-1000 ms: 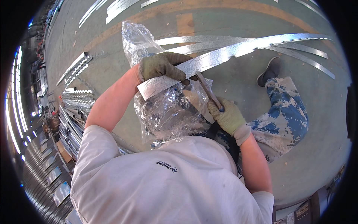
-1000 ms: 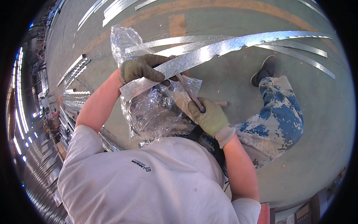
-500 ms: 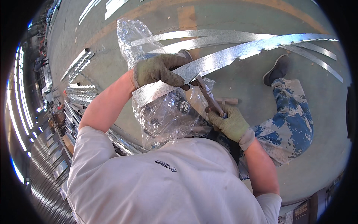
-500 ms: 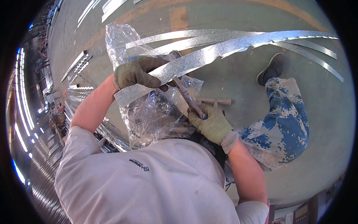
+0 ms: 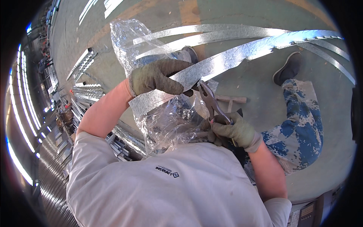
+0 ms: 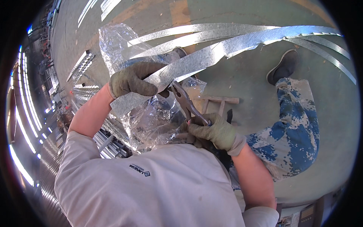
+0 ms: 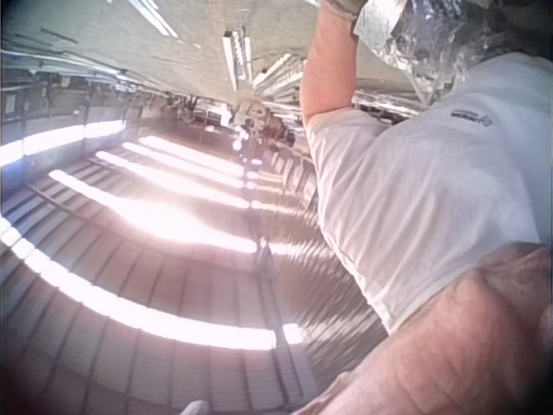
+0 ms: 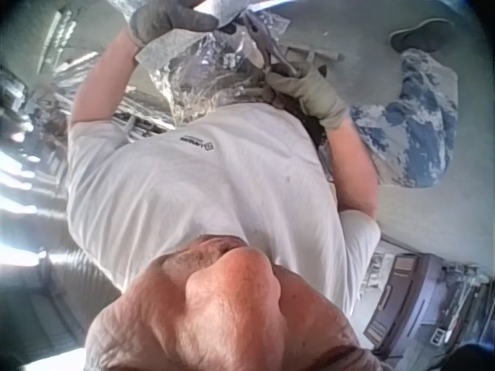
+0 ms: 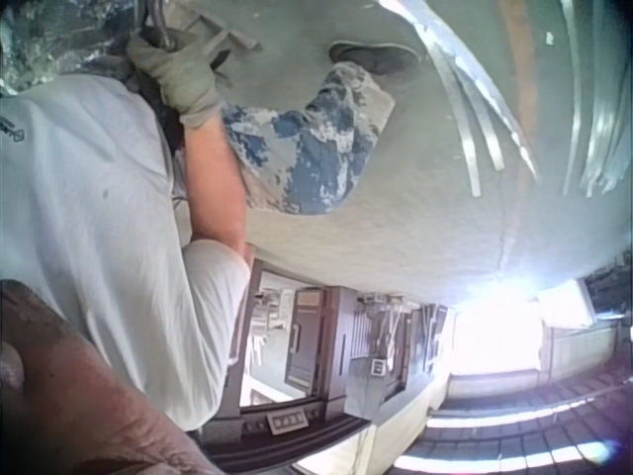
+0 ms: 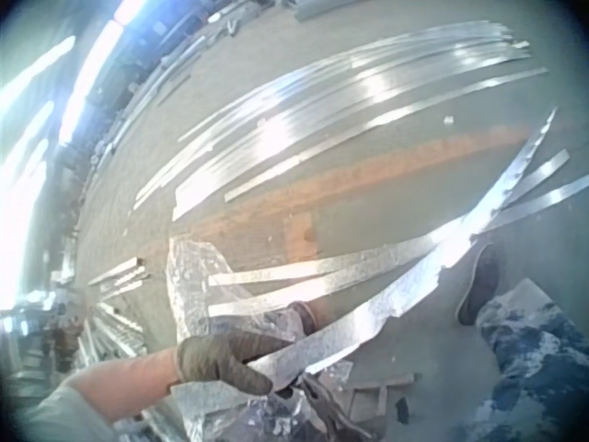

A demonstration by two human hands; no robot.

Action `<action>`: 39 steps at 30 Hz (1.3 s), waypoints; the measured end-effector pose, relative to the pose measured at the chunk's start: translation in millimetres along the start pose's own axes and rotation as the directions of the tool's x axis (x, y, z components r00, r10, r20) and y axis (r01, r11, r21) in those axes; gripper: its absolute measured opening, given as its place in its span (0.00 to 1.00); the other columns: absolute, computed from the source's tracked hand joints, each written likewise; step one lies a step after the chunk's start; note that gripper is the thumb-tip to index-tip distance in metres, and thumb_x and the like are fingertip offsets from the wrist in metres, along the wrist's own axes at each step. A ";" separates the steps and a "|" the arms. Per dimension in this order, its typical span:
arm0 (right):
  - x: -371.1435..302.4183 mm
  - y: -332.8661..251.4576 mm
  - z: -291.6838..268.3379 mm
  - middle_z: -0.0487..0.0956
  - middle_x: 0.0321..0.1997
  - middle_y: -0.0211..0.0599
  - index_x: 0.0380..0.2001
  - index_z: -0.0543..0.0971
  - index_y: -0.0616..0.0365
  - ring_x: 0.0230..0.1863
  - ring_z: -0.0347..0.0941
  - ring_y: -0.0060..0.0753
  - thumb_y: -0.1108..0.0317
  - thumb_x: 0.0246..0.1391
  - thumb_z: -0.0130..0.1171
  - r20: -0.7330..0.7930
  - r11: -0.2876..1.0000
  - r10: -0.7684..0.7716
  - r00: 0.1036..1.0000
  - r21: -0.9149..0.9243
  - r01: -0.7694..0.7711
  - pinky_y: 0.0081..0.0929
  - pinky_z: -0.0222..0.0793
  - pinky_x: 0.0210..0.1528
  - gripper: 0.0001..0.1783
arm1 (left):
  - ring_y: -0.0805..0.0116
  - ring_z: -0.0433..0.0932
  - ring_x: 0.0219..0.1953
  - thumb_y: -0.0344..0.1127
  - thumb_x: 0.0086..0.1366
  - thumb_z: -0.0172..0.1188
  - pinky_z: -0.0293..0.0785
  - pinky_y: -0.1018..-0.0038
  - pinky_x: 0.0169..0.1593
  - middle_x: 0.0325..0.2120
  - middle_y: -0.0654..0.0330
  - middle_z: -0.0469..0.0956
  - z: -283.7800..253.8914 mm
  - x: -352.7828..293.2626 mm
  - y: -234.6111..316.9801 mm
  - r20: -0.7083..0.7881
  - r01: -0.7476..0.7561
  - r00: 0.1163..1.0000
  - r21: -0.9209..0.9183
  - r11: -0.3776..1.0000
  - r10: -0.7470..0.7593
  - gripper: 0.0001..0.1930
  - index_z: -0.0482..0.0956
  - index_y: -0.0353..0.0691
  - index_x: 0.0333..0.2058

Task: The person sits on the floor and uses tin snips to cut a long metal strip into shorter pieces. The cut pieces are placed on the floor beside the work area.

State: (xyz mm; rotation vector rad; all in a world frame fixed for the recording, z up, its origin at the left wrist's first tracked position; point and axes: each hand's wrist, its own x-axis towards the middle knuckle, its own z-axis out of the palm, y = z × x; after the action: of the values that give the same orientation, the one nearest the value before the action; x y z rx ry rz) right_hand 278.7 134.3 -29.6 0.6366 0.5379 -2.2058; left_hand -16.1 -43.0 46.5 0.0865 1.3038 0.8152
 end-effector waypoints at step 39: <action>-16.0 8.7 16.4 0.91 0.55 0.38 0.67 0.82 0.60 0.49 0.88 0.31 0.56 0.76 0.69 -0.216 0.954 -0.184 0.959 -0.275 0.121 0.31 0.84 0.47 0.26 | 0.64 0.87 0.53 0.32 0.60 0.79 0.85 0.67 0.55 0.60 0.50 0.87 16.7 -11.8 -2.6 0.014 -0.183 0.983 -0.035 0.983 0.183 0.44 0.73 0.27 0.74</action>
State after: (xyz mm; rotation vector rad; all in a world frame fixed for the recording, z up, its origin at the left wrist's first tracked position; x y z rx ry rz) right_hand 290.3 128.7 -8.7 0.7455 1.0148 -2.1615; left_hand -0.6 -45.4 59.9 0.1888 1.2783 0.9905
